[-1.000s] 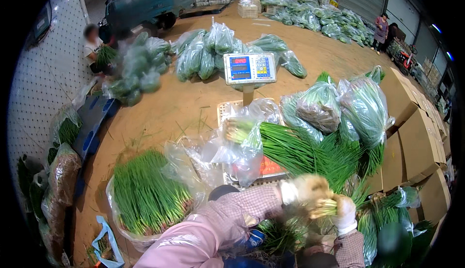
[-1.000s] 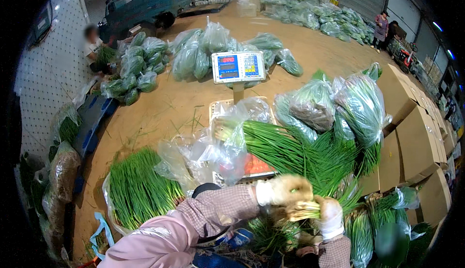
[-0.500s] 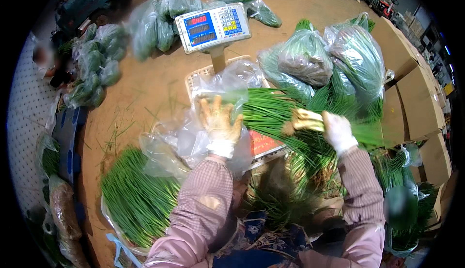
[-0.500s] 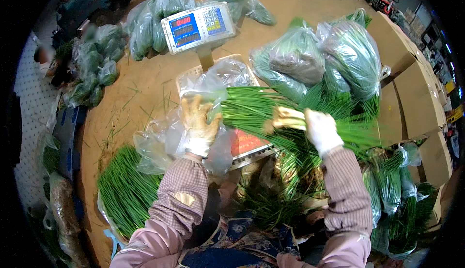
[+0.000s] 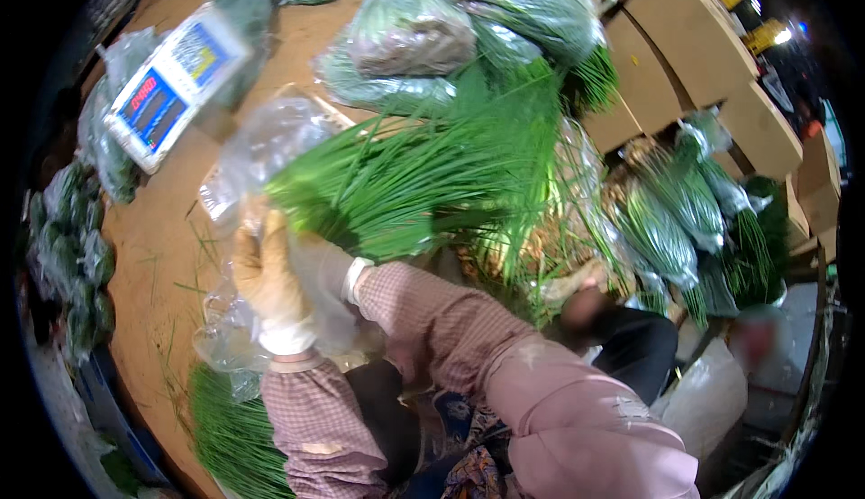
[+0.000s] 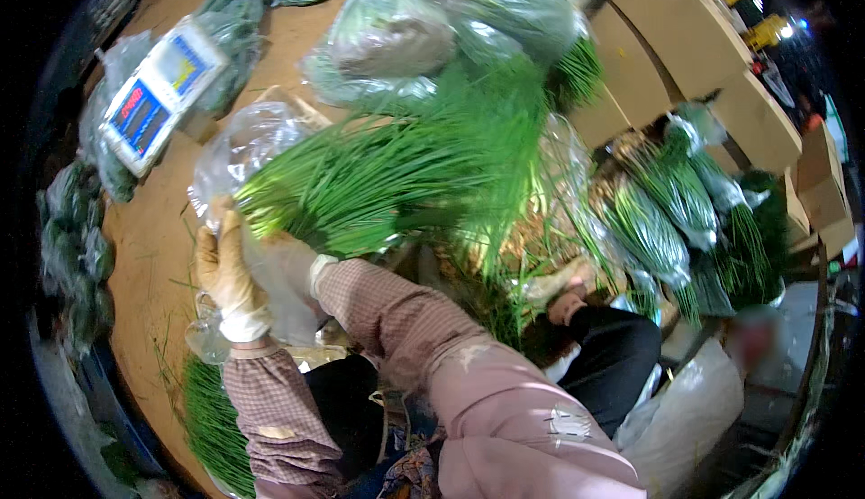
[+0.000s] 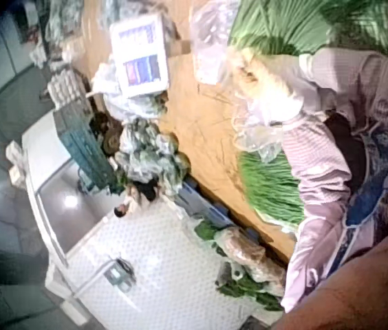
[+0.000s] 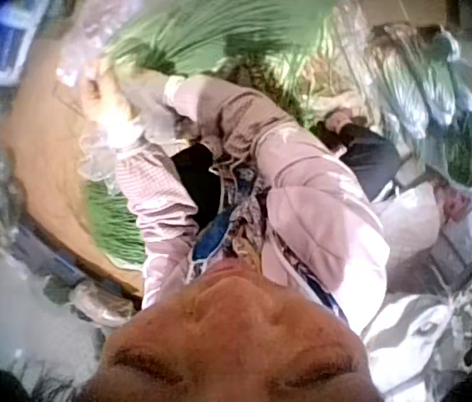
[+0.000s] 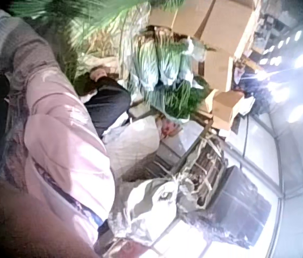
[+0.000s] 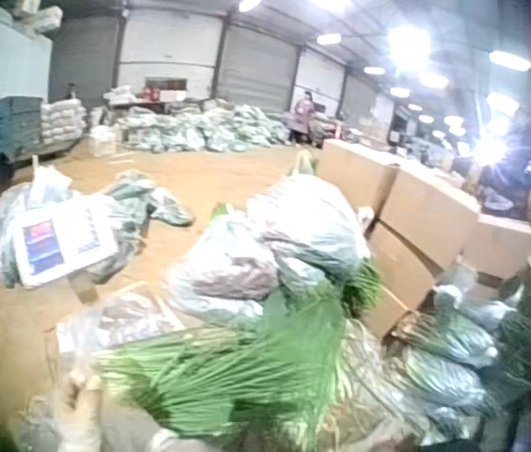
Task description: The person gathers bunches of green onions from a pile, aligns the stems, and places them into plastic bags using an electronic scale for weight measurement.
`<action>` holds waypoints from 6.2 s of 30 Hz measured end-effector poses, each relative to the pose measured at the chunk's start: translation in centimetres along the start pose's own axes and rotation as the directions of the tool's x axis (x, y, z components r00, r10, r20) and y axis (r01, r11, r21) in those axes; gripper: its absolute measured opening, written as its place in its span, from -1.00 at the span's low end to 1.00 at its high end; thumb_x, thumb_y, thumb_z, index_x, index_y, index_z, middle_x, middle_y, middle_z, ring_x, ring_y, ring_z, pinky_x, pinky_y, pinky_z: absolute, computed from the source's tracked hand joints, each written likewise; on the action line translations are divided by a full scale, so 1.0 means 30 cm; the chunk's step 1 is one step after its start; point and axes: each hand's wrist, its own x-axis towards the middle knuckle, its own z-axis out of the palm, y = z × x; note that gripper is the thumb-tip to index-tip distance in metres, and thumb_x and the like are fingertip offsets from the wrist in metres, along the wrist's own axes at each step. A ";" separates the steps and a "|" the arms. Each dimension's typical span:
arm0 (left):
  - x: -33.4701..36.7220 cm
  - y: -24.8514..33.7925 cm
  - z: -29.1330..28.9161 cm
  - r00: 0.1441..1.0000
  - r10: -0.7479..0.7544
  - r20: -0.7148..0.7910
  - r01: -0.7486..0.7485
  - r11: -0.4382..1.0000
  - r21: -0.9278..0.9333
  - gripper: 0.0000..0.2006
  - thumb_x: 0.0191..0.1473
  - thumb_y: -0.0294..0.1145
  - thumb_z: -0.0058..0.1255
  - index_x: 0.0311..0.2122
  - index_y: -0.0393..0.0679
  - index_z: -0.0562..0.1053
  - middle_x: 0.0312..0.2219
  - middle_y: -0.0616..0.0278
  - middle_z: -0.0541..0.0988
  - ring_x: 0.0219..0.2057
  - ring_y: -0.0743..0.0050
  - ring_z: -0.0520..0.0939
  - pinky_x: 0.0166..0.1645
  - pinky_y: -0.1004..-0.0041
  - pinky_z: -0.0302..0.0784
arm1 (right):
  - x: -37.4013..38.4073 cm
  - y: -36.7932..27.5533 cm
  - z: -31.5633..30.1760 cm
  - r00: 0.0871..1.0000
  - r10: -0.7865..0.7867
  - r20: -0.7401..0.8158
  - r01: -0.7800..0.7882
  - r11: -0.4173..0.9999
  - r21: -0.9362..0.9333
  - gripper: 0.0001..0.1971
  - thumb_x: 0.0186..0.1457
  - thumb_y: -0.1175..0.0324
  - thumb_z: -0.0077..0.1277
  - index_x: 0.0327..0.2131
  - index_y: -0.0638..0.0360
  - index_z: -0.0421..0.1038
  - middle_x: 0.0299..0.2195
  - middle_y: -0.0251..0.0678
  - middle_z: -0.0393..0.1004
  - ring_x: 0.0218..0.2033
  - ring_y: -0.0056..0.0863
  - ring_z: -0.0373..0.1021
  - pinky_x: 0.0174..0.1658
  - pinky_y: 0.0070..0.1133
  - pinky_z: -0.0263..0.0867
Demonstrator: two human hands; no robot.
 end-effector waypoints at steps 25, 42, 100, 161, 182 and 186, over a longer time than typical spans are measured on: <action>-0.355 -0.241 0.343 0.608 -0.026 0.794 -0.484 0.780 0.396 -0.81 -0.06 -0.62 0.04 -0.25 -0.28 0.43 -0.28 0.13 0.51 -0.26 0.39 0.51 -0.15 0.51 0.40 | -1.392 0.535 0.432 -0.040 0.949 0.313 -0.913 -0.161 0.374 -0.25 -0.11 -0.16 -0.01 -0.02 0.33 0.22 -0.11 0.02 0.37 -0.07 -0.16 0.32 0.00 -0.41 0.20; -0.367 -0.252 0.386 0.577 -0.118 0.808 -0.432 0.795 0.425 -0.89 -0.07 -0.64 0.03 -0.36 -0.30 0.44 -0.31 0.08 0.50 -0.27 0.37 0.53 -0.20 0.51 0.42 | -1.370 0.414 0.741 0.401 0.714 0.574 -0.758 0.610 -0.229 -0.35 0.06 0.12 -0.15 0.21 -0.10 -0.14 0.09 -0.16 0.15 0.13 -0.13 0.05 0.08 -0.24 0.08; -0.614 -0.362 0.541 0.163 -0.840 0.518 0.754 0.444 0.484 -0.67 0.11 -0.39 -0.15 -0.01 -0.26 0.26 -0.16 -0.02 0.43 -0.25 0.30 0.53 -0.23 0.51 0.53 | -1.207 0.044 -0.113 0.673 0.598 -0.436 -0.338 0.772 0.538 -0.64 0.01 0.35 -0.07 -0.12 0.25 0.17 -0.32 -0.16 0.26 -0.30 -0.36 0.27 -0.20 -0.46 0.30; -0.438 -0.311 0.582 0.231 -0.934 0.273 0.853 0.329 0.405 -0.70 -0.01 -0.35 0.02 -0.20 -0.32 0.38 -0.39 0.09 0.54 -0.54 0.51 0.51 -0.52 0.61 0.41 | -1.585 1.393 0.208 -0.016 0.969 0.247 -0.082 -0.247 0.965 -0.49 0.08 -0.02 -0.16 -0.05 0.19 0.20 -0.17 -0.18 0.26 -0.23 -0.35 0.18 -0.17 -0.53 0.09; -0.432 -0.292 0.613 0.192 -0.919 0.344 0.790 0.353 0.501 -0.62 0.01 -0.27 0.01 -0.13 -0.34 0.36 -0.39 0.10 0.55 -0.48 0.50 0.53 -0.47 0.59 0.45 | -1.291 1.198 -0.028 -0.178 0.952 0.247 -0.790 -0.288 0.542 -0.54 0.00 0.44 -0.02 -0.01 0.34 0.15 -0.06 0.02 0.30 -0.07 -0.24 0.30 0.02 -0.46 0.24; -0.436 -0.277 0.587 0.126 -0.895 0.427 0.847 0.321 0.424 -0.61 0.01 -0.34 0.03 -0.07 -0.28 0.30 -0.31 0.08 0.47 -0.42 0.52 0.50 -0.59 0.64 0.44 | -1.374 1.046 -0.101 0.012 0.964 0.266 -0.342 -0.246 0.907 -0.61 -0.11 0.47 0.03 -0.13 0.30 0.30 -0.12 -0.06 0.37 -0.14 -0.26 0.34 0.04 -0.43 0.21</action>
